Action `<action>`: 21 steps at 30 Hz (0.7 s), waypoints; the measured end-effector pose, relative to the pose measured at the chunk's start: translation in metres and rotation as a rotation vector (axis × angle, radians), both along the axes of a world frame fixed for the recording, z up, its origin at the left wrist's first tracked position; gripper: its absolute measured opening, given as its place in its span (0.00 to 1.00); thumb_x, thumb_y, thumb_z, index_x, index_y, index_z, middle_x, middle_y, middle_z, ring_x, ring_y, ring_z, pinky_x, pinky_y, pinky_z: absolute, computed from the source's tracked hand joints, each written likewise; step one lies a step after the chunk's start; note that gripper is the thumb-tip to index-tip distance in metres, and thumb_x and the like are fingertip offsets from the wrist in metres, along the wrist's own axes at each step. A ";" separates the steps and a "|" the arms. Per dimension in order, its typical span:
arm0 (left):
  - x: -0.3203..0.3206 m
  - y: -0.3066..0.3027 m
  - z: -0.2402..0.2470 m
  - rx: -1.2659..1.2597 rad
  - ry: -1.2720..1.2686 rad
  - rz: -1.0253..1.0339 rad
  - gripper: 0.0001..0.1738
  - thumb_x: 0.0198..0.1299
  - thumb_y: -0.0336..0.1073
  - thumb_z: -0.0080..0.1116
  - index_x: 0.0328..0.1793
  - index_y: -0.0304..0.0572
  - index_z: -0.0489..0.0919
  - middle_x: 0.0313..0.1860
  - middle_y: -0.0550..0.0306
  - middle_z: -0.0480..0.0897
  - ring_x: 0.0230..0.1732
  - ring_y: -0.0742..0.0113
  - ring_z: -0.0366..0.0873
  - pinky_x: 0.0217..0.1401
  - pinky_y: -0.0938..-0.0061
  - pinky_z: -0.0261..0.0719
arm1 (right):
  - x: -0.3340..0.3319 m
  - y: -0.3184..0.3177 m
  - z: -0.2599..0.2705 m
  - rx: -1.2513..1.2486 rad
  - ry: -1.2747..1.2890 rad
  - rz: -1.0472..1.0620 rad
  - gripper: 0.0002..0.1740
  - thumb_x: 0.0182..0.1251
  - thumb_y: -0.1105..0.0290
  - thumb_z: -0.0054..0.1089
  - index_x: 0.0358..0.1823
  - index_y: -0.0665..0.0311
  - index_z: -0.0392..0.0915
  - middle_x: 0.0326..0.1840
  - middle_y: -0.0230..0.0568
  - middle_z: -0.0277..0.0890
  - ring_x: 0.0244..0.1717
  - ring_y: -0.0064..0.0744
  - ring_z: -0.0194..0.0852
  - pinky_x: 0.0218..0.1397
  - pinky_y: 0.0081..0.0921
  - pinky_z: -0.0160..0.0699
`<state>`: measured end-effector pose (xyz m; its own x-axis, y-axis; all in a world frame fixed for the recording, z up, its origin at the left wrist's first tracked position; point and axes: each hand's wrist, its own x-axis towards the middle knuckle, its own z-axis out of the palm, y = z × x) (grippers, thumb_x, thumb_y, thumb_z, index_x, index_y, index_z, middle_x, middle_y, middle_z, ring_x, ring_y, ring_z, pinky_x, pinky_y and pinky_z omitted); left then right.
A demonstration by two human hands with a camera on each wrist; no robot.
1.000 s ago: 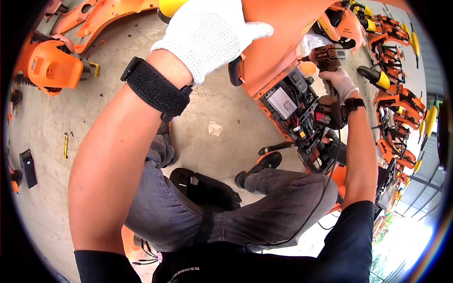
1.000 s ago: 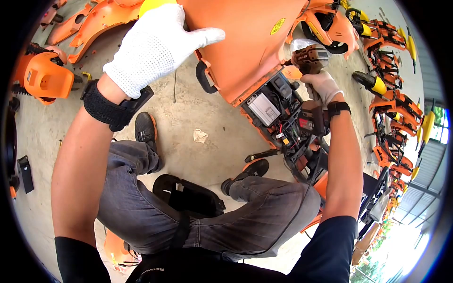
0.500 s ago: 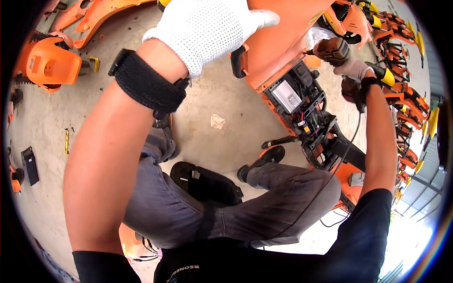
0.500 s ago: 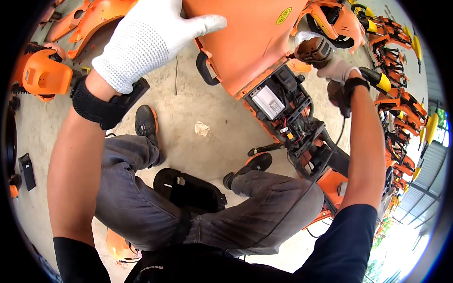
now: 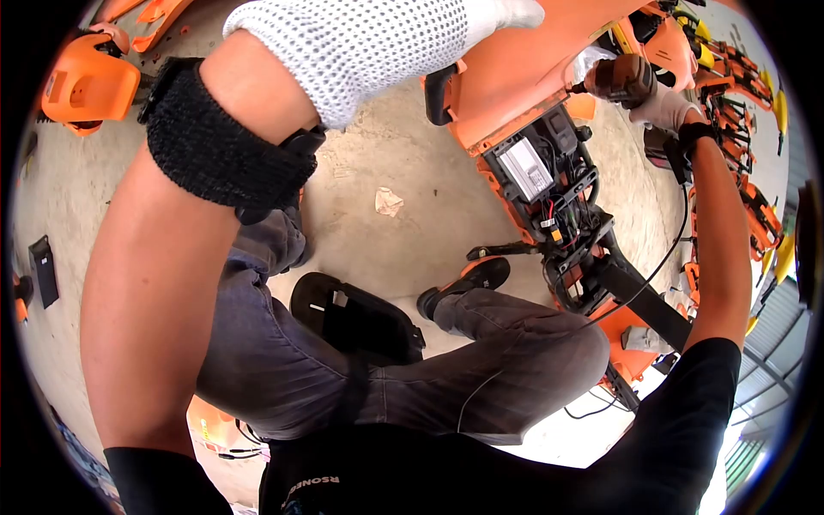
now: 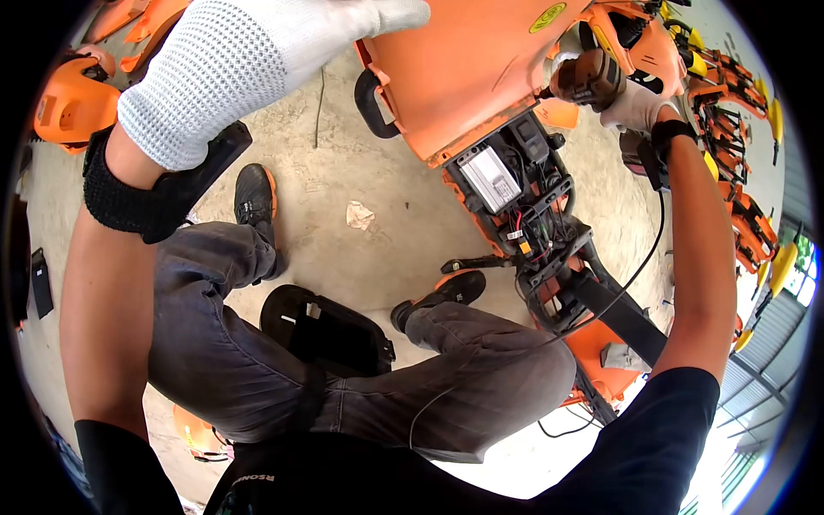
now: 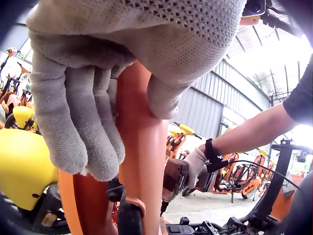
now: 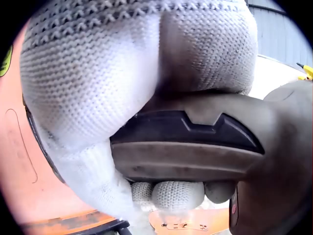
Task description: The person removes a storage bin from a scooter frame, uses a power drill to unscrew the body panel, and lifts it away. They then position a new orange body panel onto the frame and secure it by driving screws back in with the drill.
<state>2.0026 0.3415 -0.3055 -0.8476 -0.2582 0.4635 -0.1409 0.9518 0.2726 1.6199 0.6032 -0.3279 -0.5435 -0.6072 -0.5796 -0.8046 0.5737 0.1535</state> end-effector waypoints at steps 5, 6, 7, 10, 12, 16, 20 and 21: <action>0.001 0.002 0.002 0.095 -0.002 0.032 0.28 0.55 0.53 0.63 0.35 0.26 0.75 0.30 0.38 0.75 0.35 0.45 0.76 0.41 0.62 0.77 | 0.054 -0.017 0.024 -0.044 -0.090 -0.247 0.11 0.40 0.68 0.61 0.21 0.69 0.73 0.16 0.33 0.71 0.17 0.26 0.66 0.23 0.27 0.68; 0.001 0.002 0.002 0.060 0.044 0.008 0.28 0.55 0.52 0.63 0.34 0.26 0.75 0.30 0.38 0.75 0.35 0.45 0.76 0.41 0.61 0.77 | 0.050 -0.013 0.021 -0.083 -0.136 -0.261 0.11 0.41 0.68 0.61 0.21 0.69 0.73 0.16 0.34 0.71 0.17 0.26 0.66 0.23 0.26 0.67; 0.002 0.002 0.003 0.026 0.087 -0.019 0.28 0.55 0.52 0.63 0.33 0.26 0.75 0.30 0.38 0.75 0.35 0.44 0.76 0.41 0.61 0.76 | 0.047 -0.008 0.018 -0.119 -0.183 -0.276 0.10 0.41 0.69 0.60 0.21 0.68 0.73 0.16 0.34 0.71 0.17 0.25 0.67 0.22 0.26 0.67; 0.007 0.018 0.012 0.120 0.105 0.048 0.27 0.55 0.52 0.63 0.31 0.27 0.75 0.30 0.37 0.75 0.35 0.44 0.75 0.40 0.60 0.76 | 0.044 -0.001 0.015 -0.168 -0.237 -0.329 0.08 0.42 0.70 0.60 0.20 0.68 0.72 0.16 0.34 0.71 0.16 0.26 0.66 0.21 0.25 0.67; 0.002 0.008 0.002 0.095 0.108 0.014 0.27 0.54 0.51 0.64 0.31 0.27 0.75 0.30 0.37 0.75 0.35 0.44 0.75 0.40 0.60 0.75 | 0.042 0.002 0.016 -0.188 -0.246 -0.337 0.08 0.42 0.70 0.60 0.20 0.68 0.72 0.16 0.34 0.71 0.15 0.26 0.67 0.21 0.25 0.66; 0.003 0.010 0.007 0.150 0.064 0.005 0.27 0.54 0.51 0.64 0.30 0.27 0.76 0.29 0.37 0.75 0.35 0.44 0.74 0.40 0.59 0.75 | 0.041 -0.010 0.019 -0.143 -0.155 -0.242 0.10 0.41 0.69 0.60 0.18 0.69 0.72 0.14 0.35 0.72 0.15 0.27 0.68 0.22 0.26 0.68; 0.000 0.004 0.000 0.075 0.070 0.015 0.26 0.54 0.50 0.64 0.29 0.27 0.76 0.28 0.38 0.75 0.33 0.44 0.75 0.38 0.59 0.75 | 0.030 -0.008 0.013 -0.107 -0.109 -0.229 0.10 0.40 0.69 0.59 0.16 0.68 0.71 0.13 0.35 0.72 0.15 0.27 0.68 0.22 0.26 0.69; 0.000 0.005 0.000 0.129 0.089 -0.009 0.26 0.54 0.50 0.64 0.29 0.28 0.76 0.26 0.38 0.75 0.32 0.44 0.75 0.37 0.59 0.75 | 0.033 -0.009 0.013 -0.120 -0.139 -0.239 0.09 0.40 0.69 0.59 0.16 0.68 0.71 0.13 0.35 0.72 0.15 0.27 0.68 0.22 0.26 0.69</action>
